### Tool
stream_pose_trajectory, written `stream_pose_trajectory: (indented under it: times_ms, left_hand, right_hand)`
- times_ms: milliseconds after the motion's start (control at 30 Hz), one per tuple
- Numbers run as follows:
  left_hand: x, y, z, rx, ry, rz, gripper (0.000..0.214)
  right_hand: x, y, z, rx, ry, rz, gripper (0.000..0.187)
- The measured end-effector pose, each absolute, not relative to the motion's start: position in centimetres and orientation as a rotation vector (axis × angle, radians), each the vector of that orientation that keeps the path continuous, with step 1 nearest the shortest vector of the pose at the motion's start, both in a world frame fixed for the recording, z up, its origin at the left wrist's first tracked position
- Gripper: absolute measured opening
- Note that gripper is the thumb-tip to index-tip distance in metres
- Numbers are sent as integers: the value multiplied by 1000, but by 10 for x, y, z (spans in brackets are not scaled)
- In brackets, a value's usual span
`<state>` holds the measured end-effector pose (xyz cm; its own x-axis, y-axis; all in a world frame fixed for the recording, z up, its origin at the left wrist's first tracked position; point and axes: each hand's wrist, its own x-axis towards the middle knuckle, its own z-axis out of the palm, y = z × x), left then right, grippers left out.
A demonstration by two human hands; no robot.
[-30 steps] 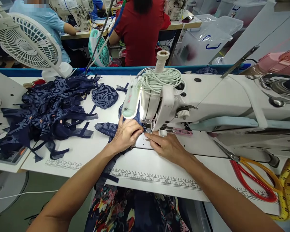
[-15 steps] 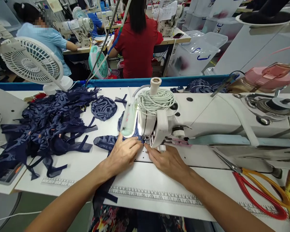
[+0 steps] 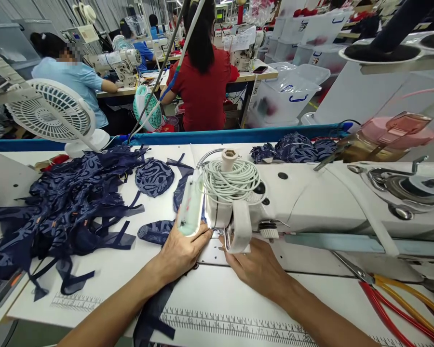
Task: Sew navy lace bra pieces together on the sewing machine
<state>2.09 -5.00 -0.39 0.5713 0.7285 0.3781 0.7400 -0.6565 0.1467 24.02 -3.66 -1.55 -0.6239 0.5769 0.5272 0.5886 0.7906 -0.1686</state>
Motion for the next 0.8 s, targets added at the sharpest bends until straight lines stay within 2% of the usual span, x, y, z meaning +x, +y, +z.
stream_pose_trajectory:
  times_ms: [167,400,600,700,800]
  left_hand:
    - [19,-49,-7,-2738,-1284,-684,29]
    - [16,-43,-4,-2696,-1270,-782,30]
    - [13,-47,-6,-2795,-1336,-778,30]
    - [13,-47,-8,-2788,-1458,-836,24]
    - [14,-42,-10,-2748,-1809,-1044,17]
  right_hand:
    - [247,-35,-14,-802,-2307,34,20]
    - [255,-27,-16,-959,-2174,-97,26]
    - [252,-27,-13,-889,-2185,-51,25]
    - [249,-26,-18,-855,-2192,-59,23]
    - [247,-25,-25,-846,-2218,-71,26]
